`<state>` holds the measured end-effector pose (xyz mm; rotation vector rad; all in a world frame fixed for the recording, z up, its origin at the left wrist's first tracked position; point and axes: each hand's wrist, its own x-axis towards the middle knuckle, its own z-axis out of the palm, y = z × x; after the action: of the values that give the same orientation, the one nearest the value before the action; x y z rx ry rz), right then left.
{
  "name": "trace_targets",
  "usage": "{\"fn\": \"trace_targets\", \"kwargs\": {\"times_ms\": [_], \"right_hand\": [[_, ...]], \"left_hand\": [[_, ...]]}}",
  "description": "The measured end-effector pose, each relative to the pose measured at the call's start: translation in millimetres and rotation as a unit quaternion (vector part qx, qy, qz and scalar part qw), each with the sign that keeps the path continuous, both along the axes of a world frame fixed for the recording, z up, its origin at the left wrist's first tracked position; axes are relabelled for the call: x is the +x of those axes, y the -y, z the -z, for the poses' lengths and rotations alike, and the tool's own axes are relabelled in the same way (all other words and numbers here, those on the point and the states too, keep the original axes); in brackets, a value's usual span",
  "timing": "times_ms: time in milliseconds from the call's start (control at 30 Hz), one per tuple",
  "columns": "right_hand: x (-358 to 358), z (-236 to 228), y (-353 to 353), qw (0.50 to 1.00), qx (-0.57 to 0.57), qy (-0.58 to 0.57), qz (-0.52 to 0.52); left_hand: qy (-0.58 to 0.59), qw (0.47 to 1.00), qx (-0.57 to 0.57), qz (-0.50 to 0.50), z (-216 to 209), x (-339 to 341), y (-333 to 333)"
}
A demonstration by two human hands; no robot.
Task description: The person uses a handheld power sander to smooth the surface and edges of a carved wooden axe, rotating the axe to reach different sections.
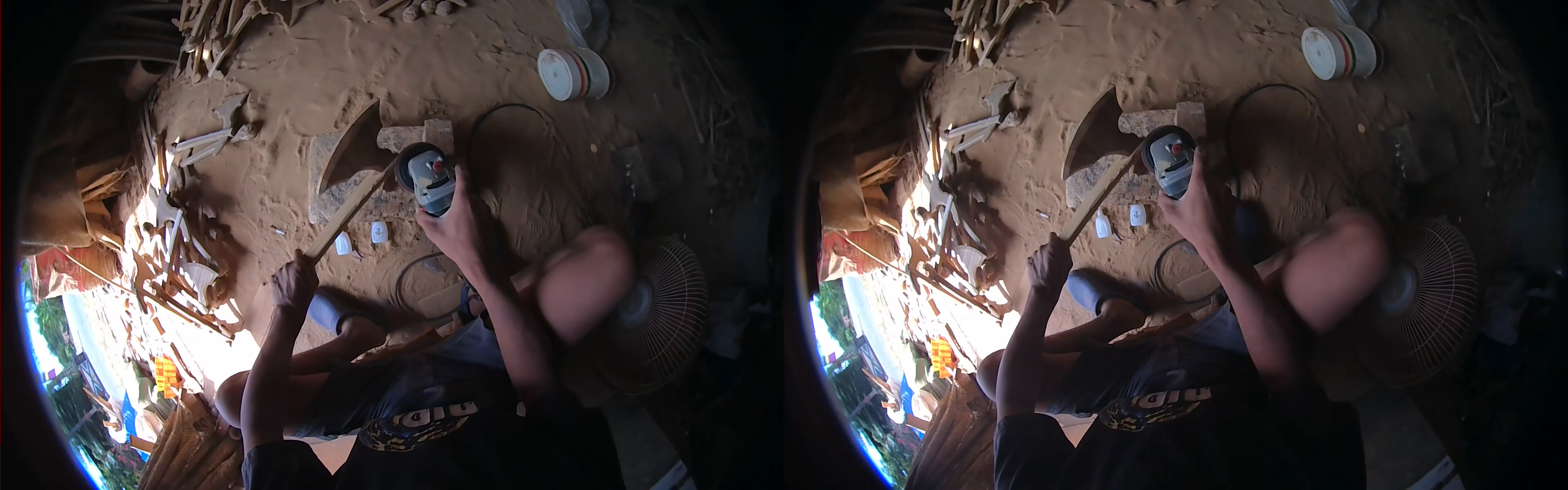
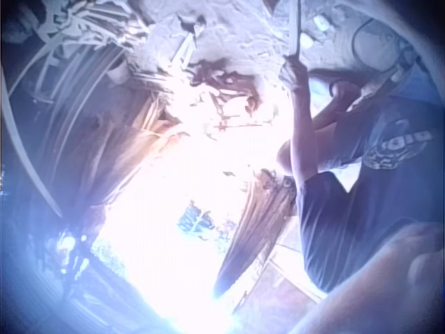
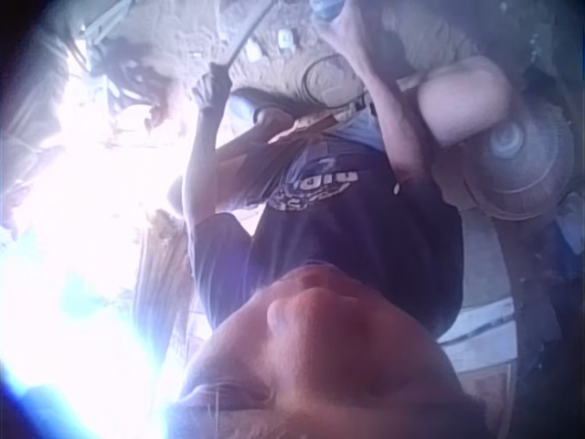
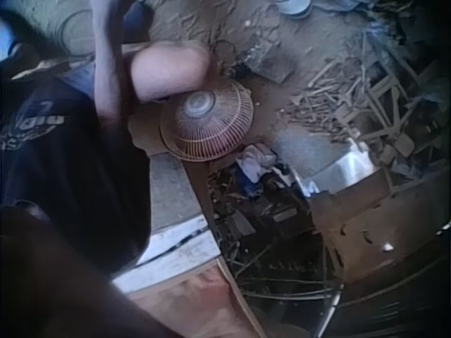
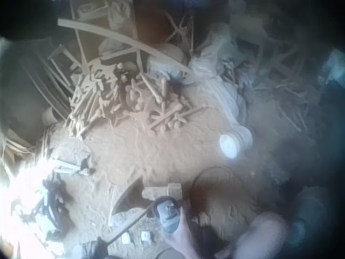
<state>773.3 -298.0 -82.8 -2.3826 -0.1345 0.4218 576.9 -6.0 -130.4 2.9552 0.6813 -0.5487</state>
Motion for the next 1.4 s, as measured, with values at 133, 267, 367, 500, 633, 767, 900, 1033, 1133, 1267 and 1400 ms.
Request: {"fn": "trace_targets", "kwargs": {"times_ms": [133,267,367,500,633,767,900,1033,1133,1267,1400], "right_hand": [[4.0,9.3,5.2,1.000,-0.015,0.009,0.001],[2.5,10.6,0.8,0.999,-0.019,0.048,-0.014],[4.9,20.3,3.7,0.999,0.007,0.050,0.015],[13.2,24.8,4.5,0.998,0.026,0.051,0.025],[21.7,15.7,3.0,0.999,-0.014,0.035,0.014],[27.6,41.6,12.6,0.992,0.063,0.097,0.055],[37.5,46.7,12.0,0.983,0.168,0.034,0.066],[36.9,56.3,14.1,0.986,0.151,0.064,0.033],[38.1,56.2,21.8,0.983,0.155,0.091,0.027],[35.2,44.5,16.1,0.991,0.116,0.071,0.020],[34.3,33.1,22.7,0.993,0.098,0.046,0.056]], "left_hand": [[0.008,1.000,0.002,-0.001,4.6,5.3,4.1],[0.001,1.000,0.019,-0.012,1.8,-0.6,2.2],[0.002,1.000,0.019,-0.004,5.2,1.2,2.1],[-0.008,1.000,0.010,-0.007,3.2,4.1,2.3],[-0.005,1.000,0.019,-0.005,6.1,0.1,-0.2],[-0.003,1.000,0.014,-0.002,14.7,0.7,-5.7],[0.002,1.000,0.018,0.005,22.6,-2.4,-14.3],[0.016,1.000,0.008,0.015,28.4,-0.8,-18.2],[0.024,0.999,0.010,0.022,34.2,4.3,-12.7],[0.019,1.000,-0.004,-0.012,35.2,-6.7,-16.0],[0.025,0.999,-0.033,-0.026,37.1,-6.5,-16.3]]}}
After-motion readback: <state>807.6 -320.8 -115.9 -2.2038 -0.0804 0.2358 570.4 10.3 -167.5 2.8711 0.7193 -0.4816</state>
